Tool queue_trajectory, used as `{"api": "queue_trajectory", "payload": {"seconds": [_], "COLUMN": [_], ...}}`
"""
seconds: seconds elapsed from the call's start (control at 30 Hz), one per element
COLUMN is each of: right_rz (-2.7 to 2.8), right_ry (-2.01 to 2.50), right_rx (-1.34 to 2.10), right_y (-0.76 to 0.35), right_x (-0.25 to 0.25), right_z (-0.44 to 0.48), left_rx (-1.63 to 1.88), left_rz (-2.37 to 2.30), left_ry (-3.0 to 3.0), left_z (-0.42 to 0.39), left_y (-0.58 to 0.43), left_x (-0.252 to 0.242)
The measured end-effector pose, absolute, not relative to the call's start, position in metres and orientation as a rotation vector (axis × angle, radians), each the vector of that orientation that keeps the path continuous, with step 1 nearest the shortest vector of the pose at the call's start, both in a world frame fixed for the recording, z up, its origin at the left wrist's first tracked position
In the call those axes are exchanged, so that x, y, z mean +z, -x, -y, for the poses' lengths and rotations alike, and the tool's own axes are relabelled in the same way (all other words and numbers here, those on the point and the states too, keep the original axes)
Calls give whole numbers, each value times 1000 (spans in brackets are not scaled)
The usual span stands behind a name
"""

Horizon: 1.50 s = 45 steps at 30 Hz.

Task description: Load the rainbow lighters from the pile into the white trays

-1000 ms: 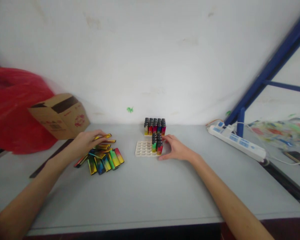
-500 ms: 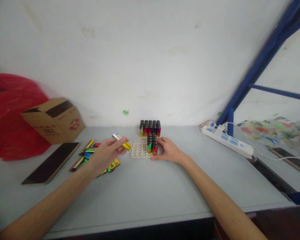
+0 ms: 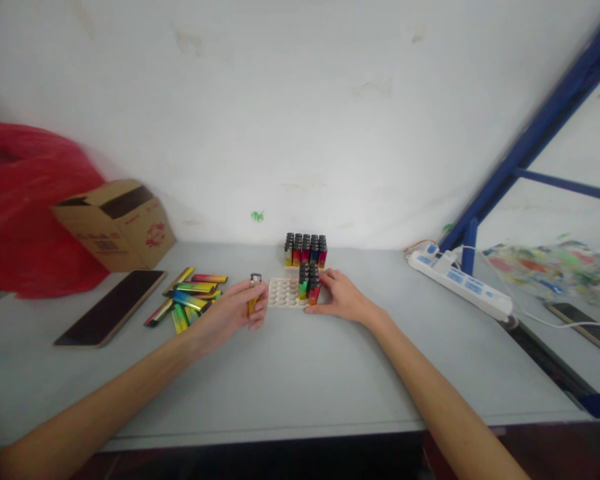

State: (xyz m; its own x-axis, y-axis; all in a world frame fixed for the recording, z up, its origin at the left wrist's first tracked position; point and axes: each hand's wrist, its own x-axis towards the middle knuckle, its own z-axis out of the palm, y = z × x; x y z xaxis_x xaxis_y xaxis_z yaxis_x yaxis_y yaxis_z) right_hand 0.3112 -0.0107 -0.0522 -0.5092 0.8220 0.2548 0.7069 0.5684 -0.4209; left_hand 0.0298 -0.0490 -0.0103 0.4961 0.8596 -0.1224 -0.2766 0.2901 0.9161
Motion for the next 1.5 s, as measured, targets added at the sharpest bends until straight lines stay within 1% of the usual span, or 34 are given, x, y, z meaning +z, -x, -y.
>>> {"api": "queue_trajectory", "payload": {"seconds": [0.17,0.6,0.83,1.03,1.13,1.33,1.5], "right_rz": [2386,2383,2389,2401,2402,2402,2407], "right_ry": [1239,1235,1238,1231,1226,1219,1236], "right_rx": [364,396,380,356,338,316,304], "right_y": [-312,-313,-313,-312,-312,-311,-311], "right_x": [-52,-51,-53,-53,-53,-55,-55], "right_z": [11,12,11,11,10,8,9], "left_rx": [793,767,808,887,927,992,964], "left_rz": [-645,-744,-759,-674,-741,-895,-915], "left_ry": [-943,-1014,-1015,-1042,-1188,-1672,-1800], "left_z": [46,46,44,42,41,23,-4], "left_y": [-25,-24,-23,-22,-23,-29,-40], "left_x": [-7,-9,-9,-7,-7,-6,-11]}}
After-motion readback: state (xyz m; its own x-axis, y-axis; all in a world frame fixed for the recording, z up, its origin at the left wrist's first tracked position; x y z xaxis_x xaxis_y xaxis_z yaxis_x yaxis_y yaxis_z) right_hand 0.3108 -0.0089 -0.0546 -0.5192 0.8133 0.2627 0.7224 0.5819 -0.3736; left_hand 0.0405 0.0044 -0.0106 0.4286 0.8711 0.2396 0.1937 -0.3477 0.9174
